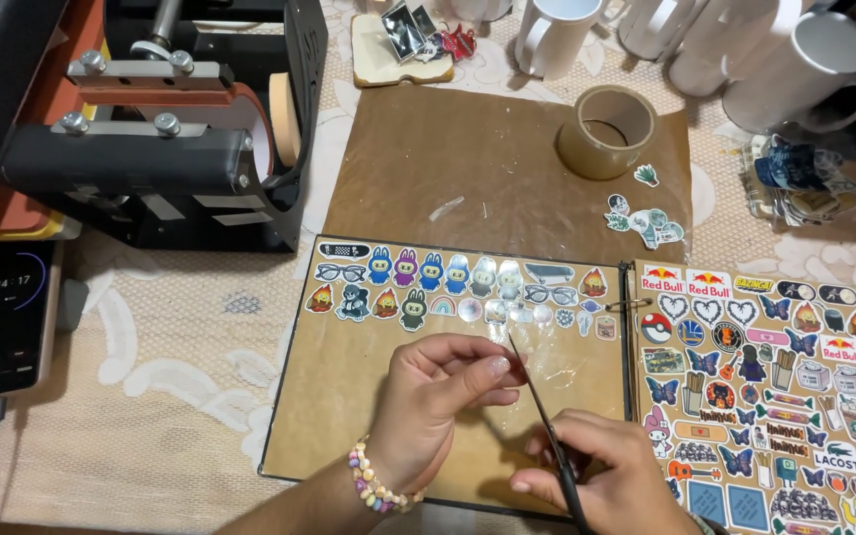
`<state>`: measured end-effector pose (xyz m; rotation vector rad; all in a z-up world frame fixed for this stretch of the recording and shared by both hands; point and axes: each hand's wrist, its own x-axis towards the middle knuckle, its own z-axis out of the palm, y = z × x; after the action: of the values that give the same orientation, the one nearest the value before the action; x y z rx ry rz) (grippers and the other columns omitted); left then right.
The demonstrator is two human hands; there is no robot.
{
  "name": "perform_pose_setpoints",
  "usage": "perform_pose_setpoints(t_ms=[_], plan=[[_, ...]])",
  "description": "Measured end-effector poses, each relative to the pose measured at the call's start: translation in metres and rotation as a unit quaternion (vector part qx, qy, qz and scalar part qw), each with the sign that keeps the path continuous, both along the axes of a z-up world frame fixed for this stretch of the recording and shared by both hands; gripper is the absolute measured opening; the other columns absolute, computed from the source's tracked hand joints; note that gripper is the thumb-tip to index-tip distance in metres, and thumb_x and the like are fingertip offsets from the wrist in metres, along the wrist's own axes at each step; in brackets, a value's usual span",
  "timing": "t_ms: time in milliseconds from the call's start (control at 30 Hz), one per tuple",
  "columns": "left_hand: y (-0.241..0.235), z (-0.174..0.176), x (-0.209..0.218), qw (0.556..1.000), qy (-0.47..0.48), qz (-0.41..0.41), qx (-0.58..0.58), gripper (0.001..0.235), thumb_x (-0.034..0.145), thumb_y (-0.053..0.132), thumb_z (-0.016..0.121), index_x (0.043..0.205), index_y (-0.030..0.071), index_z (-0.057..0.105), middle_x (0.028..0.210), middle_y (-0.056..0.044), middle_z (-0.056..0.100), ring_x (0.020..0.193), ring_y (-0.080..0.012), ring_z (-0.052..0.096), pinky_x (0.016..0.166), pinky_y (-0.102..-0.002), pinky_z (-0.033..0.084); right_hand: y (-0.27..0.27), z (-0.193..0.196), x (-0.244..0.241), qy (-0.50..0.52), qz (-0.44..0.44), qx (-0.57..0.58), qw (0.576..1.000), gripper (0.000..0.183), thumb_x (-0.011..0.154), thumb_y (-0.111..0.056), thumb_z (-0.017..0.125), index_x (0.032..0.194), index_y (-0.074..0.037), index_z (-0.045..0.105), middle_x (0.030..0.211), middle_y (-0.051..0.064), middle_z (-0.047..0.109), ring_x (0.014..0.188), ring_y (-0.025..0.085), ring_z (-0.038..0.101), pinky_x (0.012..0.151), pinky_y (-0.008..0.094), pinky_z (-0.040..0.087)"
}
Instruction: Organizing a collection of stickers by trimming them with scissors and placing them into a binder album.
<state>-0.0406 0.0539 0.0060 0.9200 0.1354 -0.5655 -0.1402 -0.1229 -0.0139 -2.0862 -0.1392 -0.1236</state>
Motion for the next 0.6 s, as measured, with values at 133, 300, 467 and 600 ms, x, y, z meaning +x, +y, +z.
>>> perform_pose_setpoints(t_ms=[133, 300, 467, 600], plan=[[-0.001, -0.003, -0.002, 1.000, -0.012, -0.001, 0.000, 0.022, 0.076, 0.001, 0.079, 0.094, -0.009, 0.073, 0.089, -0.025, 0.078, 0.076, -0.0301, 0.076, 0.069, -0.037, 0.066, -0.002, -0.004, 0.000, -0.002, -0.004, -0.011, 1.000, 0.034, 0.068, -0.040, 0.091, 0.073, -0.012, 0.072, 0.062, -0.004, 0.068, 0.054, 0.006, 0.059, 0.050, 0.021, 0.045], [0.000, 0.001, -0.003, 0.998, -0.050, -0.022, -0.022, 0.030, 0.080, 0.006, 0.077, 0.104, -0.011, 0.071, 0.095, -0.024, 0.077, 0.085, -0.0291, 0.076, 0.074, -0.037, 0.067, -0.003, -0.003, 0.001, -0.011, -0.015, -0.023, 1.000, 0.035, 0.067, -0.040, 0.091, 0.070, -0.011, 0.070, 0.060, -0.003, 0.066, 0.051, 0.008, 0.056, 0.048, 0.023, 0.043], [-0.002, 0.000, -0.005, 0.999, -0.045, -0.013, -0.012, 0.021, 0.083, 0.006, 0.075, 0.098, -0.009, 0.072, 0.092, -0.026, 0.077, 0.085, -0.0316, 0.077, 0.071, -0.037, 0.067, 0.001, 0.007, 0.002, 0.003, -0.008, -0.007, 1.000, 0.035, 0.069, -0.040, 0.090, 0.071, -0.012, 0.071, 0.063, -0.003, 0.067, 0.056, 0.007, 0.060, 0.051, 0.022, 0.046], [-0.002, 0.001, -0.006, 0.999, -0.038, -0.001, -0.010, 0.020, 0.083, 0.006, 0.075, 0.096, -0.009, 0.073, 0.090, -0.025, 0.077, 0.082, -0.0319, 0.077, 0.069, -0.038, 0.067, 0.002, 0.013, 0.003, 0.007, -0.007, -0.010, 1.000, 0.033, 0.070, -0.040, 0.090, 0.073, -0.012, 0.073, 0.062, -0.003, 0.066, 0.056, 0.008, 0.061, 0.051, 0.023, 0.046]])
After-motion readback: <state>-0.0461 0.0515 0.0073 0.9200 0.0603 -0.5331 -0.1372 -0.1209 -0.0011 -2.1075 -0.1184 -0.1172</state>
